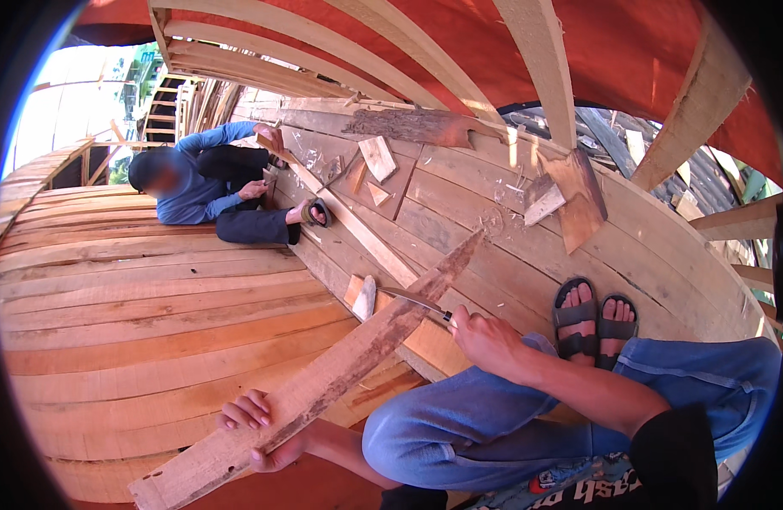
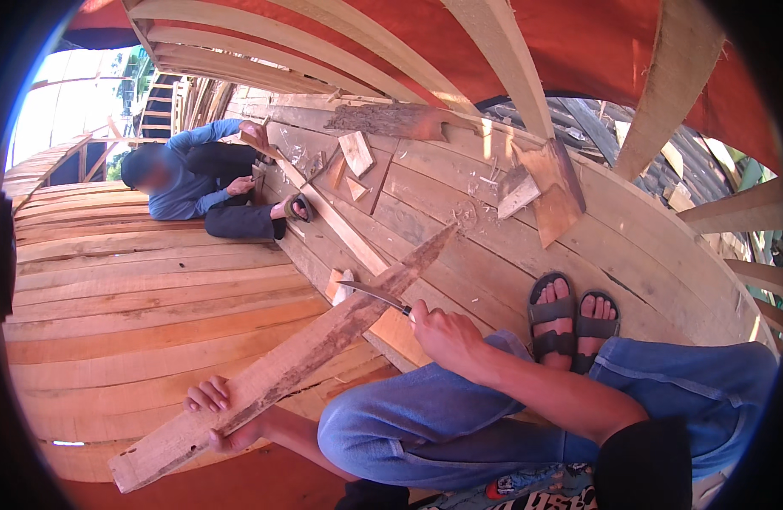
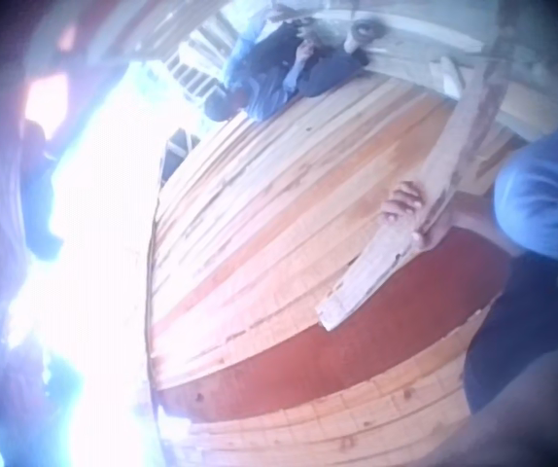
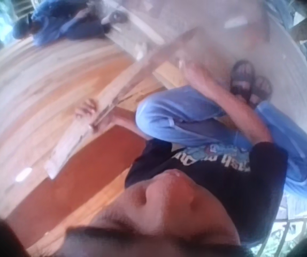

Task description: The person holds a curved wooden plank and uses a knife to mark and trim its edge by hand while sitting on the floor of a wooden structure.

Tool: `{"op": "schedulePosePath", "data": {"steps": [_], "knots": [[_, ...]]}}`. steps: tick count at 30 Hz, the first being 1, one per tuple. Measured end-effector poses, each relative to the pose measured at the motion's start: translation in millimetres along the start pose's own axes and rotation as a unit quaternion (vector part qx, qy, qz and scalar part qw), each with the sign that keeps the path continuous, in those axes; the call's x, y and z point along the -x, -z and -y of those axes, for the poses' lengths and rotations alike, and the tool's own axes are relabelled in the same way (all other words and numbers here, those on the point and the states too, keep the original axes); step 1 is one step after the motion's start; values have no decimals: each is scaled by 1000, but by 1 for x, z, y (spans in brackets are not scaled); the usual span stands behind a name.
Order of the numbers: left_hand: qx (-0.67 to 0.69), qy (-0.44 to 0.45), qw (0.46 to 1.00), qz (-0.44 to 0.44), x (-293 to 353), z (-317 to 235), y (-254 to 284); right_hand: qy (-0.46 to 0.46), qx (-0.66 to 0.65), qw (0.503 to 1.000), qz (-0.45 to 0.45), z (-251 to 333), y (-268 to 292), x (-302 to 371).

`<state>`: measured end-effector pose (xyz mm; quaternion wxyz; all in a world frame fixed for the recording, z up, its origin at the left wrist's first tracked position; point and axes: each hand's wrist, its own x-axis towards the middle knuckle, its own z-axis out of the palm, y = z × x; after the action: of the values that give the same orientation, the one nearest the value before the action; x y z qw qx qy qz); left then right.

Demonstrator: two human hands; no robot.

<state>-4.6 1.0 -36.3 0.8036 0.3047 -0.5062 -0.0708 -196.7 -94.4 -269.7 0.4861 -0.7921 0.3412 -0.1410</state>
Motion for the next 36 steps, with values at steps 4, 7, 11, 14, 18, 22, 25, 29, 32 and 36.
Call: {"op": "schedulePosePath", "data": {"steps": [4,7,11,14,18,22,25,29,32,36], "knots": [[-7,-4,1000,-5,0,5,-1,-34,22,999,-15,-39,-5,-8],[-12,-4,1000,-4,1,0,0,-18,2,1000,12,-17,1,-6],[-4,0,1000,-5,0,-1,-3,-19,36,999,-19,-39,-2,-12],[-12,-2,1000,-3,-1,3,0,-25,44,999,-21,-35,-1,-16],[-6,-1,1000,-7,0,1,0,28,40,999,1,-7,6,-3],[-23,-1,1000,-16,0,0,2,2,36,999,-8,-26,11,-10],[-20,1,1000,-21,0,-2,5,57,27,998,-6,10,8,4],[-13,2,1000,-3,-1,0,-2,23,32,999,-10,-11,7,-2],[-3,-1,1000,-7,0,5,-4,-30,17,999,14,-29,16,-4],[-2,-1,1000,-13,1,1,-8,20,19,999,25,1,15,-1]]}}
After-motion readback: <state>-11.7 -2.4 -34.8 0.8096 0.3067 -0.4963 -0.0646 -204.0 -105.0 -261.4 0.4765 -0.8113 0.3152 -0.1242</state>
